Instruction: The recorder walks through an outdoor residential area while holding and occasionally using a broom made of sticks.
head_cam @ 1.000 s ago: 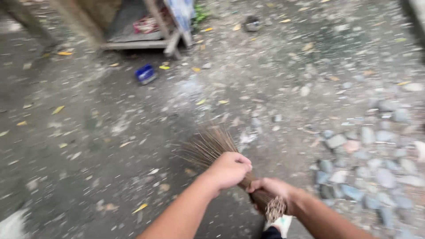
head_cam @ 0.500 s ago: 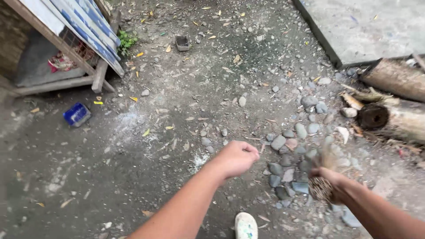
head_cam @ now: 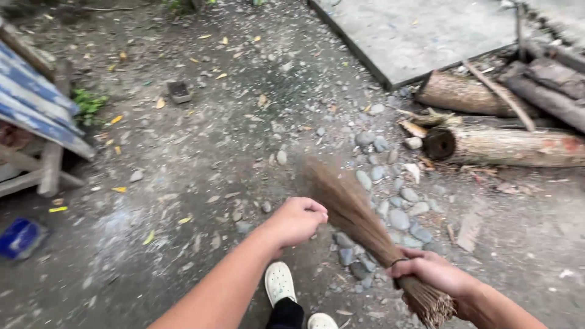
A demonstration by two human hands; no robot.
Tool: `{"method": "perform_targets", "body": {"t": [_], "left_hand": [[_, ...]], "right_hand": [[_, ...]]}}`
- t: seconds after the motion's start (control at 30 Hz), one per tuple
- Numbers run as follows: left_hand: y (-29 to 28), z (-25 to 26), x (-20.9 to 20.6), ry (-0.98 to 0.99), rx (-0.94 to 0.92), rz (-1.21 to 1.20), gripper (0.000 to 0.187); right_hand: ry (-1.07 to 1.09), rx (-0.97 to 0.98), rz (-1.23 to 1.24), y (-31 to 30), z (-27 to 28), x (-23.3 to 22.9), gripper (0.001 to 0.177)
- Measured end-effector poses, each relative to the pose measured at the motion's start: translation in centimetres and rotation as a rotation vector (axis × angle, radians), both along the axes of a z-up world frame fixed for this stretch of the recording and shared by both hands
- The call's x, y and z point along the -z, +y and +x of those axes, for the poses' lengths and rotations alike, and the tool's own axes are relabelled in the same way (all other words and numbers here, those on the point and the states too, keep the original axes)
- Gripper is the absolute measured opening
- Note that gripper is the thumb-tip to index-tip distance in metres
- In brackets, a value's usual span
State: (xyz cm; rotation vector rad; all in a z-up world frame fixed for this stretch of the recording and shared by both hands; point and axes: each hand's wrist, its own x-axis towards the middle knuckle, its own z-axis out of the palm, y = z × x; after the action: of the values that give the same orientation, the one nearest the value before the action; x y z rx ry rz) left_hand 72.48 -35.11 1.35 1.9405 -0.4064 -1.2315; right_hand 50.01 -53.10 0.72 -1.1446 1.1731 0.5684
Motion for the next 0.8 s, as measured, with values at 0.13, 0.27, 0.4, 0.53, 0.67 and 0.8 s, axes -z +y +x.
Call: {"method": "perform_targets", "body": {"t": [0.13,0.27,0.4,0.53,0.67,0.8], "left_hand": [[-1.9,2.6,1.6,-0.138,0.086,-0.102,0.027],[-1.2,4.5,1.4,-0.109,0.011,-0.082,0.025],[1.0,6.2,1.3,-0.065,-0.012,-0.017,0.023],[3.1,9.7,4.8,-0.176,0.043,0.014,0.023],[2.5,13.2,3.6,-0.094,-0.001,-0.004,0.022],[0.3,15.6,1.4,-0.137,-0.004,-0.057,0.023]], "right_hand": [[0.092,0.190,-0.065,-5.9,0.2,6.5,0.041],[0.084,0.213,0.051,-7.2,6.4,17.6,0.020],[0.132,-0.369,0.303,2.4,16.1,17.2,0.020],[0.105,-0.497,0.434,6.6,20.6,12.3,0.027],[-0.105,-0.481,0.435,4.8,19.9,6.1,0.052],[-0.053,-0.240,0.107,0.2,17.5,0.1,0.072]]}}
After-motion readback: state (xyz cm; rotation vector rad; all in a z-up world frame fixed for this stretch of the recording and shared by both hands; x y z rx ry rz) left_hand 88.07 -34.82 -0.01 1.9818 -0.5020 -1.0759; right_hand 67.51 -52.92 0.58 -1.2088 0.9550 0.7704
